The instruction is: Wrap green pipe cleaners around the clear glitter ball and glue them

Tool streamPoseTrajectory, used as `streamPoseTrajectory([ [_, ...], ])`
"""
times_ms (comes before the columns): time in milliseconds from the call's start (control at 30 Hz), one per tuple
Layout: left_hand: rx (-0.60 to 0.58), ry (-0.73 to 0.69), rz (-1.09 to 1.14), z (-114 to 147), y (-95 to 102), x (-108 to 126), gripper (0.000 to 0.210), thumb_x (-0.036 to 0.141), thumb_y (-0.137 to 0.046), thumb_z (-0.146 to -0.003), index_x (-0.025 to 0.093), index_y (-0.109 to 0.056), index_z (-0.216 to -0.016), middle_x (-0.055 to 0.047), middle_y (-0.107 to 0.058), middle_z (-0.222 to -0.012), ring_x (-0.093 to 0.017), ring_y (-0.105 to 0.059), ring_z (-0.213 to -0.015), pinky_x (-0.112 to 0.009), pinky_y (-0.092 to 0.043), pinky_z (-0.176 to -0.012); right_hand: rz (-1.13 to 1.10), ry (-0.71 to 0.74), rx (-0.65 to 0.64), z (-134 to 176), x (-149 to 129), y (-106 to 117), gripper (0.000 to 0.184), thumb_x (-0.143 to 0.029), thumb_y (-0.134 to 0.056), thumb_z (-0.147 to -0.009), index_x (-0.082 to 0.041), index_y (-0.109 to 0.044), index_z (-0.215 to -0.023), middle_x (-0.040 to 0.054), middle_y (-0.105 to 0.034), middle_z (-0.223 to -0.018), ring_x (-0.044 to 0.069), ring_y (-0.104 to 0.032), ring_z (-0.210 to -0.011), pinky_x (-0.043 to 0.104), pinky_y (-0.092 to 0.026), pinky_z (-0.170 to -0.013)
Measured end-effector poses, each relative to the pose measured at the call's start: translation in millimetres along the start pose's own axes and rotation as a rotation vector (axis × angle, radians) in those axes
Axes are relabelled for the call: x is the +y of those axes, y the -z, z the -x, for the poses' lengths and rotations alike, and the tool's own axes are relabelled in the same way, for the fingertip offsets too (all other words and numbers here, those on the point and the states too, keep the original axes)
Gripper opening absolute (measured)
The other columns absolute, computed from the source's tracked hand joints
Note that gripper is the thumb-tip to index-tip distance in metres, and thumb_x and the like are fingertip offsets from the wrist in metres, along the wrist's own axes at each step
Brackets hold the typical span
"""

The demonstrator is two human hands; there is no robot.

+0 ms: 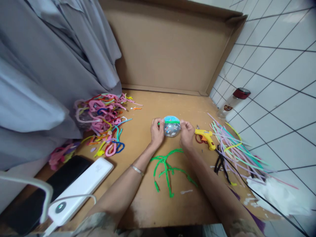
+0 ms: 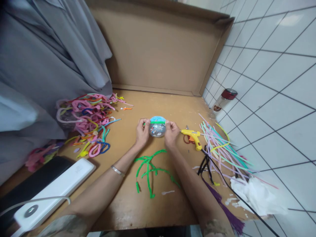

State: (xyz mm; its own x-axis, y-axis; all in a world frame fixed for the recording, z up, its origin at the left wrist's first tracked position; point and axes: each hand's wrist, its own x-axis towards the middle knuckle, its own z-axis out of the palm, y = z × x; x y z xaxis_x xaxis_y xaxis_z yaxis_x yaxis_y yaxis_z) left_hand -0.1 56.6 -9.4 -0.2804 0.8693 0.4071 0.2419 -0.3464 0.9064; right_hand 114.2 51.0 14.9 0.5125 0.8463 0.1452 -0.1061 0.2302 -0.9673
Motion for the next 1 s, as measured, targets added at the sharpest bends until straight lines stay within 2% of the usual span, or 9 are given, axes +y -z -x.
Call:
streamPoseTrajectory([
  [167, 0.002, -0.029, -0.009, -0.4, 0.2, 2.5, 0.028, 0.041, -0.042, -0.096, 0.020, -0.051, -0.079, -0.006, -0.056, -0.091, -0.017, -0.055, -0.093, -0.029, -0.044, -0.087, -0.013, 0.025, -0.019, 1.8, -3.0, -1.1, 0.032, -0.051, -0.058, -0.070, -0.019, -0.051, -0.068, -0.0047, -0.050, -0.062, 0.009, -0.042, -0.059, 0.023, -0.039, -0.058],
  [433, 0.021, 0.043, 0.087, 0.8, -3.8, 1.1, 0.029, 0.044, -0.043, -0.096, 0.019, -0.052, -0.084, -0.003, -0.056, -0.085, -0.016, -0.054, -0.086, -0.026, -0.045, -0.077, -0.011, 0.017, 0.012, 3.1, -2.1, -1.5, 0.034, -0.051, -0.059, -0.070, -0.020, -0.048, -0.064, -0.0061, -0.046, -0.058, 0.008, -0.040, -0.057, 0.023, -0.037, -0.056],
  [633, 0.064, 0.023, 0.129, 1.4, -7.1, -1.2, 0.031, 0.047, -0.047, -0.094, 0.019, -0.053, -0.081, -0.002, -0.056, -0.080, -0.015, -0.054, -0.080, -0.026, -0.044, -0.074, -0.029, 0.033, 0.040, 1.7, 1.8, -1.0, 0.035, -0.050, -0.061, -0.070, -0.019, -0.047, -0.061, -0.0070, -0.045, -0.055, 0.008, -0.040, -0.057, 0.023, -0.035, -0.056],
  [1000, 0.092, -0.034, 0.051, 3.3, -5.4, 0.1, 0.024, 0.036, -0.049, -0.094, 0.019, -0.053, -0.077, -0.004, -0.055, -0.084, -0.016, -0.053, -0.082, -0.028, -0.043, -0.078, 0.006, 0.081, 0.157, 2.1, 16.3, -1.8, 0.025, -0.043, -0.060, -0.067, -0.019, -0.051, -0.064, -0.0045, -0.053, -0.061, 0.011, -0.047, -0.062, 0.026, -0.042, -0.063],
])
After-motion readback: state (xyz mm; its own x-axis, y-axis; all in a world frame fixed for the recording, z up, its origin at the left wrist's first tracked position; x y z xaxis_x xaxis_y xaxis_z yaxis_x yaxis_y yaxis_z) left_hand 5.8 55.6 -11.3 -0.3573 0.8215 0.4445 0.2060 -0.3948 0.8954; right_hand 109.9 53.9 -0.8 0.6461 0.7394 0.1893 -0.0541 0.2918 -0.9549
